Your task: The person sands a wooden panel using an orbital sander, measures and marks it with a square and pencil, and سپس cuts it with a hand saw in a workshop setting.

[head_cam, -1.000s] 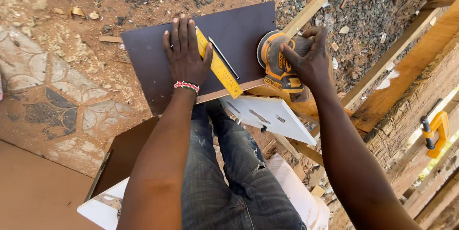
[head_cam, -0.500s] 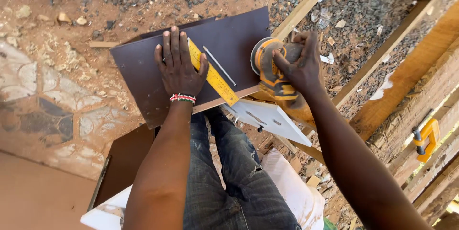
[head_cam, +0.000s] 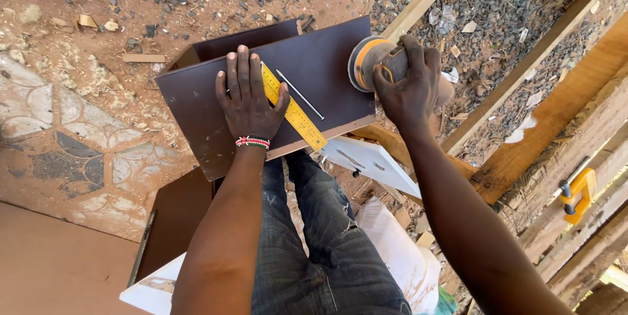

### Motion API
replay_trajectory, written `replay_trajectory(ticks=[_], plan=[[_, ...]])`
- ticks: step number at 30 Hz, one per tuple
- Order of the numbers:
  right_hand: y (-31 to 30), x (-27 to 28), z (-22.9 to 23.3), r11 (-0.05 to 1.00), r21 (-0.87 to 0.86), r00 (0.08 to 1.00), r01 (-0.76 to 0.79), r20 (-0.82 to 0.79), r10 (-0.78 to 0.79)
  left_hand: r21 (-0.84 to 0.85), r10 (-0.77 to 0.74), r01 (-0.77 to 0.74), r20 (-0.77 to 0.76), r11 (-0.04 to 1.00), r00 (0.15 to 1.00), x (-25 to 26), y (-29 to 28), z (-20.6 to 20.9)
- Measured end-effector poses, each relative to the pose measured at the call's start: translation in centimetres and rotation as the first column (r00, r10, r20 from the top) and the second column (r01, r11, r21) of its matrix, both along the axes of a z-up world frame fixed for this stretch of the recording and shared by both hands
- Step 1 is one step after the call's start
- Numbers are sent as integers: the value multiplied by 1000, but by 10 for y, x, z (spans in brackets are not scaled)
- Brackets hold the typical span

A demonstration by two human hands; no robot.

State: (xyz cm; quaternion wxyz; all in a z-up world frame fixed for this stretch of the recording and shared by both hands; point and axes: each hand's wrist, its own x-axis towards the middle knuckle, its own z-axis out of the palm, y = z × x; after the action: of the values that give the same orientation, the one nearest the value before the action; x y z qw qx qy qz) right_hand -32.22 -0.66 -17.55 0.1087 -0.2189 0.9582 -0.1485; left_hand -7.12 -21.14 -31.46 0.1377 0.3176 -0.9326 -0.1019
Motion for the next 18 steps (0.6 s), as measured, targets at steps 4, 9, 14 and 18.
replay_trajectory(ticks=[4,9,14,18], plan=[[-16,-15,5,998,-10,998,-65,13,65,15,-2,2,7,1000,1000,5,7,2],[-41,-16,20,991,78,994,-105,48,101,81,-5,5,-9,997,1000,-10,-3,22],[-10,-18,8,993,95,995,-63,79,55,4,27,-27,-41,1000,999,-16,1,3],[19,-27,9,991,135,994,-11,105,-3,-11,50,-50,-64,999,997,-23,-1,0]])
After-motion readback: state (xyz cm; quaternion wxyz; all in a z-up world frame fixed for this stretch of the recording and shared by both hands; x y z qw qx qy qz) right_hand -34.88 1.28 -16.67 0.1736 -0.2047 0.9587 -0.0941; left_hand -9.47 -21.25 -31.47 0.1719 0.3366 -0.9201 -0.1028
